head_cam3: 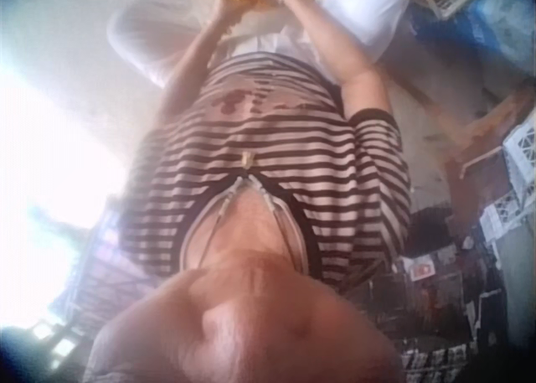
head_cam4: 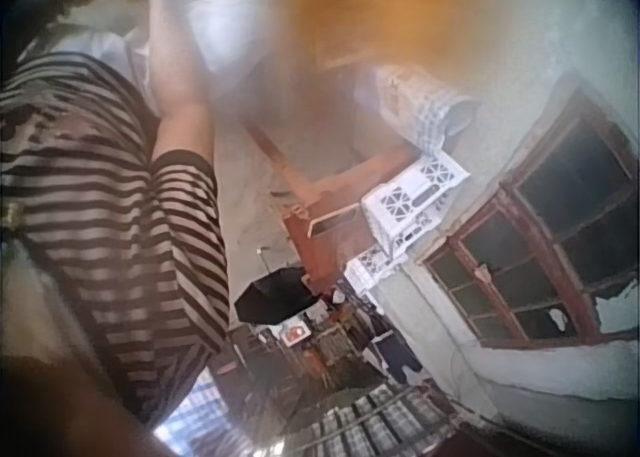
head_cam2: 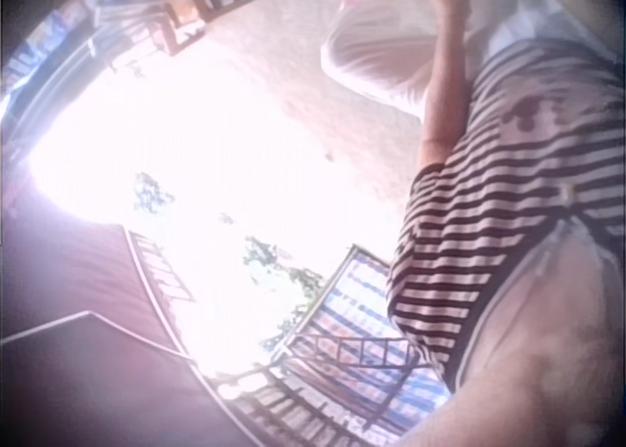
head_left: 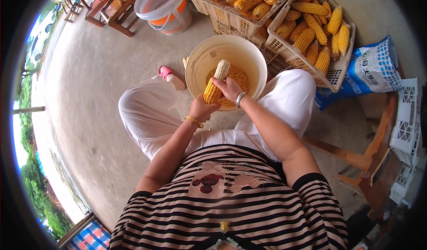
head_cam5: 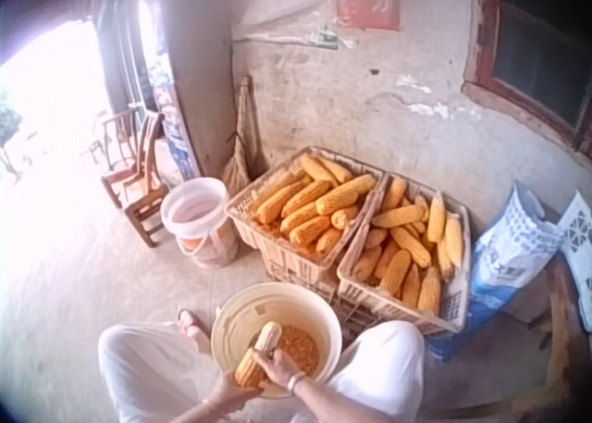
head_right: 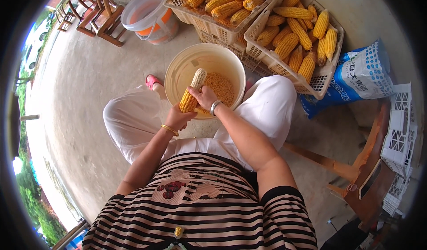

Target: The person is removing kernels from a corn cob by hand into a white bucket. They hold the cob over the bucket and use their thumbs to push the kernels off, handling one cob at a time.

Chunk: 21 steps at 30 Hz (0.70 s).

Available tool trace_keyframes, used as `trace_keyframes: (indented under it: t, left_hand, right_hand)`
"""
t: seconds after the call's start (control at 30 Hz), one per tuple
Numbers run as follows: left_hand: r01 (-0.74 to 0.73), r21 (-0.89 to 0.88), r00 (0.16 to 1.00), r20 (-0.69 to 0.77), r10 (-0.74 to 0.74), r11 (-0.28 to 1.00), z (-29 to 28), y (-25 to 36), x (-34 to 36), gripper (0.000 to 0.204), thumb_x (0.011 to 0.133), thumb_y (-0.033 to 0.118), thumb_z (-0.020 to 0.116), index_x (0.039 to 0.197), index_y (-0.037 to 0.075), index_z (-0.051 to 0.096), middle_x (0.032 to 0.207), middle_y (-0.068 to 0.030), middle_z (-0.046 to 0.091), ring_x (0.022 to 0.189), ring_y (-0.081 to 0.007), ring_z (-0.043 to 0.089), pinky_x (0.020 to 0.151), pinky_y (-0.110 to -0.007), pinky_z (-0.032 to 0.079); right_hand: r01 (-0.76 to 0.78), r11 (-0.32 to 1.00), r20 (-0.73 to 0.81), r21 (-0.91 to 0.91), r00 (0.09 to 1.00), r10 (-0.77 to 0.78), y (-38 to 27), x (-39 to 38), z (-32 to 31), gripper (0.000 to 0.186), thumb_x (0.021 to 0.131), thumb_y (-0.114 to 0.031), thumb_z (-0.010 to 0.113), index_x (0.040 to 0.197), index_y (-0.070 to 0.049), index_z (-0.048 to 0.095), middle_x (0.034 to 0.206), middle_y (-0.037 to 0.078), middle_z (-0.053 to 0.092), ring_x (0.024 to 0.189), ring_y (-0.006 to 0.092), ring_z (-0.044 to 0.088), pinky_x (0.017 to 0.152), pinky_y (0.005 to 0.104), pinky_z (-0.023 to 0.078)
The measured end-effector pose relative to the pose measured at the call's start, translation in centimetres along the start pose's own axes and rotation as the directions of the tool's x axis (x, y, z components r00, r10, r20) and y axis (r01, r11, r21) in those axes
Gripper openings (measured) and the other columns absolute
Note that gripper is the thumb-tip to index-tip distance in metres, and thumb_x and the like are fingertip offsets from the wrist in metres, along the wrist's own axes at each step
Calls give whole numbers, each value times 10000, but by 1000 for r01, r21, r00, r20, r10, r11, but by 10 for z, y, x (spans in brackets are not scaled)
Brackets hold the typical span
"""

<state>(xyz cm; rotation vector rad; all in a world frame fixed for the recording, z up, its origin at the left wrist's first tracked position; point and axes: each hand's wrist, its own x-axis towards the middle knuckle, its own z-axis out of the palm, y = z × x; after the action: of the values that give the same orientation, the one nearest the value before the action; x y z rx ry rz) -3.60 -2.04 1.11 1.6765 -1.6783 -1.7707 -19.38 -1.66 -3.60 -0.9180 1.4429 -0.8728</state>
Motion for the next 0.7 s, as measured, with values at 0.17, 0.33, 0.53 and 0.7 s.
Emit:
trace_keyframes:
  t: [0.17, 0.33, 0.53, 0.7]
  left_hand:
    - [36, -3, 999, 31, -36, 999, -7, 5, 1, 348, 649, 207, 702, 869, -10, 543, 599, -61, 575, 403, -131, 522, 366, -272, 409]
    - [-243, 573, 911, -143, 388, 783, -3, -11, -3, 376, 641, 218, 707, 899, 7, 532, 698, -176, 613, 587, -316, 611, 521, -378, 484]
    - [-57, 642, 963, -165, 211, 765, 9, -2, -9, 495, 609, 247, 734, 950, 13, 462, 783, -241, 608, 756, -402, 596, 651, -422, 488]
    - [-60, 594, 969, -158, 189, 802, 5, -6, -4, 485, 611, 260, 740, 923, 1, 475, 811, -231, 615, 782, -391, 600, 664, -416, 483]
  right_hand:
    - [97, 957, 186, 273, 971, -152, 6, 6, -11, 437, 868, -421, 525, 1006, -7, 565, 910, 68, 607, 774, 137, 586, 677, 293, 496]
    - [-302, 731, 302, 611, 943, 137, -7, -8, -3, 361, 823, -385, 607, 943, -46, 575, 849, 57, 615, 767, 152, 618, 669, 318, 529]
    - [-106, 923, 33, 369, 994, 101, 19, 2, 12, 446, 746, -453, 667, 767, -11, 613, 707, 71, 613, 582, 141, 612, 498, 251, 498]
    - [-72, 911, 121, 405, 992, 24, 31, 15, 9, 446, 774, -445, 634, 804, -1, 606, 715, 64, 605, 587, 134, 608, 503, 248, 505]
